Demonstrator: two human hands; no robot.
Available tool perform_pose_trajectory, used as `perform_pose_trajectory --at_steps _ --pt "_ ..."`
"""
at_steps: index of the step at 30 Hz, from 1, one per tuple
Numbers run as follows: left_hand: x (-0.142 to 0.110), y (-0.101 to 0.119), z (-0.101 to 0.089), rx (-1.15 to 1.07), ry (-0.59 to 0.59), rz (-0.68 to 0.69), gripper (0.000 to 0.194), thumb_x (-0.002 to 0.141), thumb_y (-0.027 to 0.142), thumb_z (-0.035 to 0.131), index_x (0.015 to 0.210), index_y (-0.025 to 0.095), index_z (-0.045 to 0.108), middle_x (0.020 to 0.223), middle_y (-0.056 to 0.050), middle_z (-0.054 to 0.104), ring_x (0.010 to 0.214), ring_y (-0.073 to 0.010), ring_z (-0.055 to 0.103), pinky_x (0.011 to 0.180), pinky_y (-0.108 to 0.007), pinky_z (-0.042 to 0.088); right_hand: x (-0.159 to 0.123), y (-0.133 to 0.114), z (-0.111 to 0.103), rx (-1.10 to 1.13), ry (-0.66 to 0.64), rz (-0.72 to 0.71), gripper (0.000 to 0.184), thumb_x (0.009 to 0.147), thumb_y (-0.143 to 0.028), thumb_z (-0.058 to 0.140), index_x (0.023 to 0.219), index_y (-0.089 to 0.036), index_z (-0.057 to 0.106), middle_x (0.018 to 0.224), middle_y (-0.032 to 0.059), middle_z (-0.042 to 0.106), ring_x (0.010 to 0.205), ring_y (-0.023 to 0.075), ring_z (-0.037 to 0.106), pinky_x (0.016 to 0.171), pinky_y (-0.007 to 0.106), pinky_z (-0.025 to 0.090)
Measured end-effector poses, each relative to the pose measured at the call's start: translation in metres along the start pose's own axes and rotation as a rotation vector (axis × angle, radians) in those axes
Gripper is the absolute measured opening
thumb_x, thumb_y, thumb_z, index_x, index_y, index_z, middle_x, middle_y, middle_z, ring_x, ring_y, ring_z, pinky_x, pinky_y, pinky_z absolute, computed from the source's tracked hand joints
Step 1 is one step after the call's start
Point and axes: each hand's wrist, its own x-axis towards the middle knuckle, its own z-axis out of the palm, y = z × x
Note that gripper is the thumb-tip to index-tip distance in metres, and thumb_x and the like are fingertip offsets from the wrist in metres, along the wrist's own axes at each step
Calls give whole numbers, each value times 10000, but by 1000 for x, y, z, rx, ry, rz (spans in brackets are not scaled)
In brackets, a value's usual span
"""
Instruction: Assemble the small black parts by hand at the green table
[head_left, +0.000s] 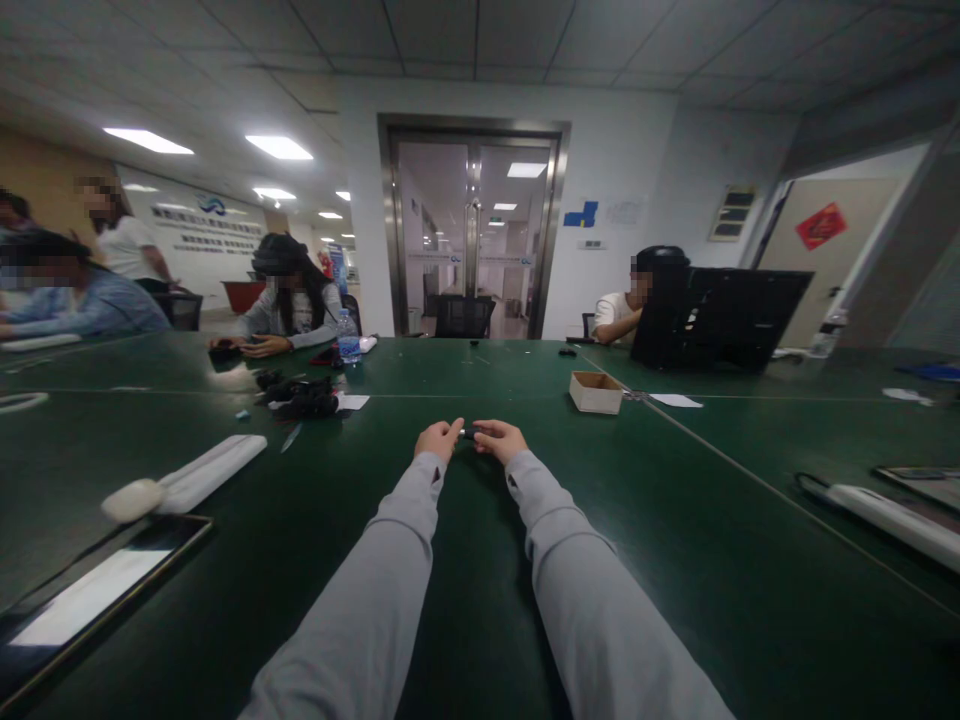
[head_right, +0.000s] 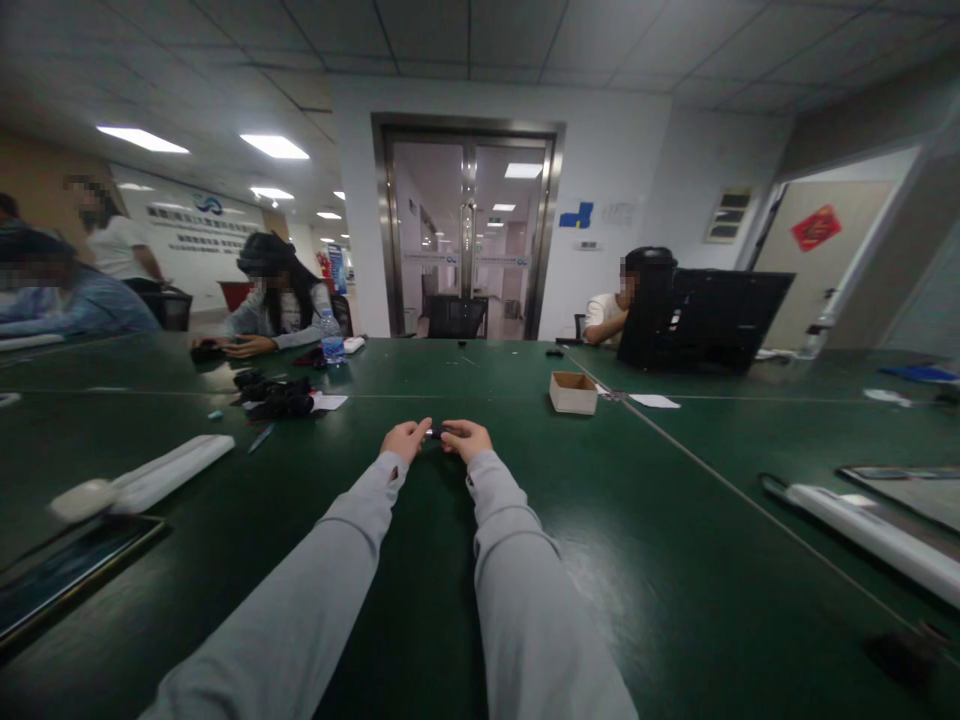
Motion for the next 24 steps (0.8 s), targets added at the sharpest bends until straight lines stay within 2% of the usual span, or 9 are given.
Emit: perform_pose_trajectory --at_steps 6,13,18,21,24 --pt "0 -3 3 23 -7 42 437 696 561 444 482 187 517 465 7 527 475 -112 464 494 -220 316 2 1 -3 7 20 33 195 617 -173 689 784 -106 615 493 3 581 409 72 531 392 162 462" --pt "5 -7 11 -351 -53 173 250 632 402 586 674 159 548 627 0 572 597 -100 520 621 -219 408 5 1 -5 29 32 38 252 674 -335 649 747 -116 549 436 -3 549 351 62 489 315 137 386" --pt "5 -4 9 -498 -98 229 238 567 291 653 725 137 563 739 -32 592 712 -111 551 706 -241 438 5 1 -5 -13 27 69 301 688 -408 620 694 -132 500 404 -17 528 324 61 470 297 139 366" --pt "5 -2 7 -515 -106 133 317 559 297 668 808 137 556 807 -52 609 715 -116 569 631 -223 447 7 2 -5 -21 7 73 289 694 -392 620 708 -130 500 415 -7 544 326 64 474 299 141 372" --pt "6 -2 7 -473 -100 -61 367 654 428 570 890 150 526 756 -43 612 529 -85 541 460 -186 390 7 3 -5 -12 -12 69 251 694 -340 634 738 -122 517 428 -1 556 341 68 489 310 141 386"
